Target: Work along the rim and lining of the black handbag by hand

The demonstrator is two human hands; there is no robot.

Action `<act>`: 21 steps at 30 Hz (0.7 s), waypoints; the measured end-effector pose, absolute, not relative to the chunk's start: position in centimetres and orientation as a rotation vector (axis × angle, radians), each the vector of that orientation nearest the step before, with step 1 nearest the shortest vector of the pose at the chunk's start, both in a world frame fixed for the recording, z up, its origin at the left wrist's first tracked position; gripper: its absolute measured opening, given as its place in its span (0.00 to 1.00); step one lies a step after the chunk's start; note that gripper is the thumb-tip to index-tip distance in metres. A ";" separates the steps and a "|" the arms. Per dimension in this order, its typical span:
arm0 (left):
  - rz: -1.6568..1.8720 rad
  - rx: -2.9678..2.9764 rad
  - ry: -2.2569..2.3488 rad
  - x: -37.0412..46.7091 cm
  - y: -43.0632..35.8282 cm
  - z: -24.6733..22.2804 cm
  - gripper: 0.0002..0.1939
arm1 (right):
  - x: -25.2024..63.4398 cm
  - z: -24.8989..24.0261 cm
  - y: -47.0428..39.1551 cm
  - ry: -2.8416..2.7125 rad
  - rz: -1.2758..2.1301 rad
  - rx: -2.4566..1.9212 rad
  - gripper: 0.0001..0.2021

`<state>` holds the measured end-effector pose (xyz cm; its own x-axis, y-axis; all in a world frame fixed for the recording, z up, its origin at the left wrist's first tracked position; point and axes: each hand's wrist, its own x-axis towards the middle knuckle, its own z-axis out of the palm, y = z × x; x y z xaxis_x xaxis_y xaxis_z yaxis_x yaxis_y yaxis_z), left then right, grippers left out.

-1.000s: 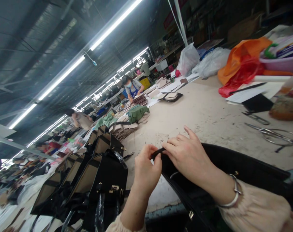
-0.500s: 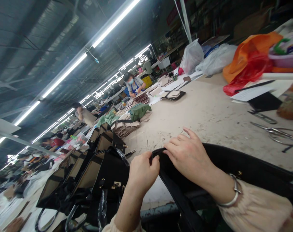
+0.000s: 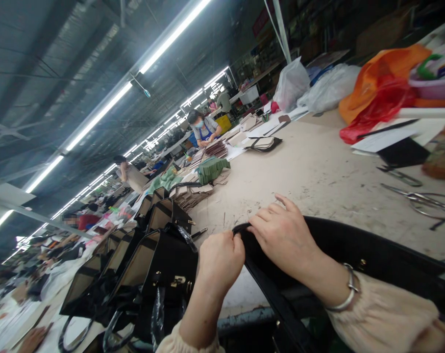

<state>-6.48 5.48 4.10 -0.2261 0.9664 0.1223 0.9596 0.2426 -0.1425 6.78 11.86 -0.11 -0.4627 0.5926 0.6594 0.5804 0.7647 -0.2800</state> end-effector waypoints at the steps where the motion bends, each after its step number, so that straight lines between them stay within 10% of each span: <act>1: 0.048 -1.829 -2.323 -6.5 5.5 4.1 0.18 | 6.7 -0.1 11.8 -2.172 0.017 -0.873 0.07; 21: -2.021 -1.823 -2.289 -8.6 3.1 -2.4 0.17 | 5.9 -1.3 10.8 -2.099 -0.006 -0.645 0.12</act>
<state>-8.56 3.14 -2.38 -0.4122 0.8608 0.2985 0.4027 -0.1218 0.9072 5.92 10.79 -1.33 -0.4484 0.4430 0.7764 0.4475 0.8631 -0.2340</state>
